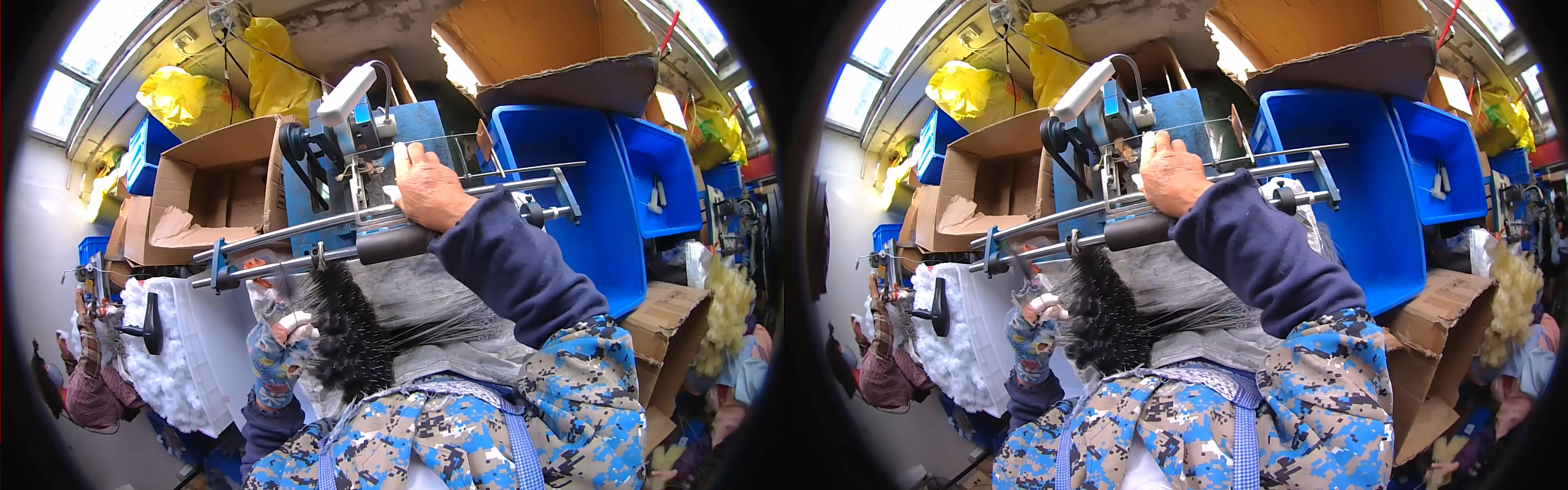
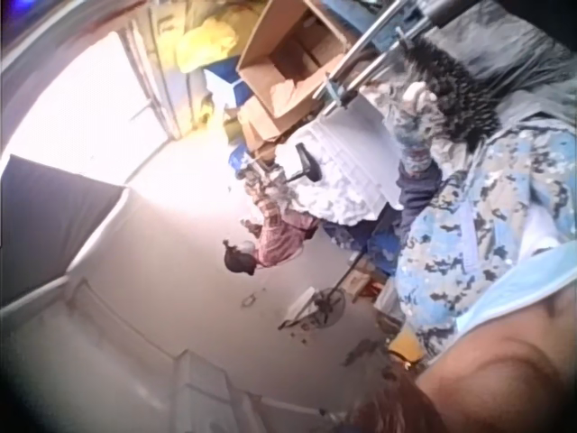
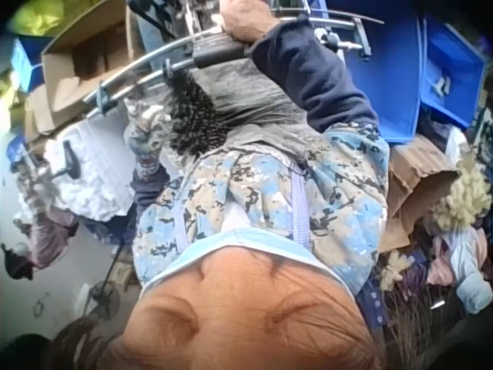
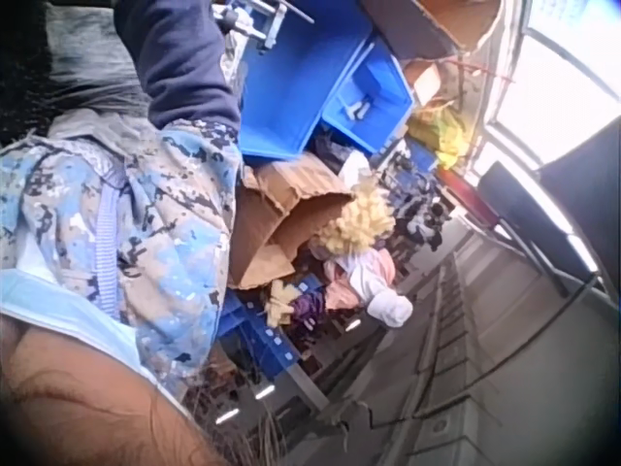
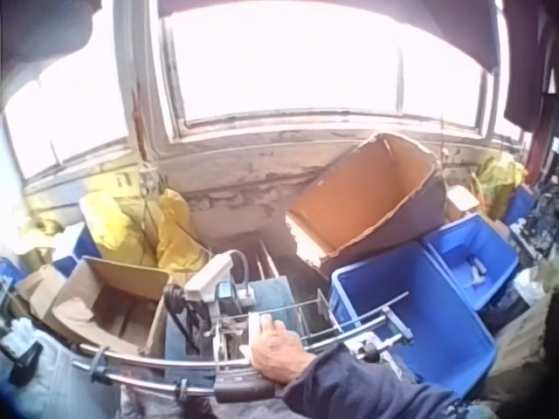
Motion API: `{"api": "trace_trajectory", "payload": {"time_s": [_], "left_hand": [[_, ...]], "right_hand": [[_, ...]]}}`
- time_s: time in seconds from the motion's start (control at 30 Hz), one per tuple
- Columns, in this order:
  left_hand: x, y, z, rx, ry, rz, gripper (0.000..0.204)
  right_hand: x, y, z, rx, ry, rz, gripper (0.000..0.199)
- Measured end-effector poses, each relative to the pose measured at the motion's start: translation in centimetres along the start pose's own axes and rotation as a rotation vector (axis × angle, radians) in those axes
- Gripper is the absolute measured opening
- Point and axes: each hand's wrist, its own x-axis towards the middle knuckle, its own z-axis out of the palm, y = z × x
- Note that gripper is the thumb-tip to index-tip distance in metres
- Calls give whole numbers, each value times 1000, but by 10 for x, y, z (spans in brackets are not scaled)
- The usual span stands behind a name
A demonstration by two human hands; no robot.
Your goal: The person operates a blue benchtop machine, repeatedly pulling a horizontal lever to drive a mechanism while holding a bundle of black bristles against a silver sheet. The person wears patterned gloves and a camouflage-patterned jacket. The workspace is cluttered with boxes and bins.
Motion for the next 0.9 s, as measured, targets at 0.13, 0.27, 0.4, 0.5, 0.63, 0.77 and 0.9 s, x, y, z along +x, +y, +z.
{"api": "trace_trajectory", "payload": {"time_s": [0.13, 0.27, 0.4, 0.5, 0.63, 0.77, 0.9], "left_hand": [[-7, -10, 6, -235, 120, -176, 11], [3, 4, 11, -175, 84, -105, 10], [15, 13, 21, -140, 77, -42, 10], [16, 17, 15, -164, 97, -38, 13], [-12, -13, -7, -326, 328, -220, 18], [5, -3, -5, -425, 172, -268, 15], [46, 36, 21, 130, -102, 332, 16]], "right_hand": [[-14, 28, -36, -70, -37, 7, 43], [-2, 49, -55, -202, 174, 63, 34], [14, 62, -45, -270, -34, 85, 15], [7, 66, -49, -271, -120, 38, 13], [-56, 37, -100, -12, -120, -156, 10], [-98, -2, -85, 490, -60, -345, 24], [-66, -69, -75, 1142, 96, -327, 23]]}}
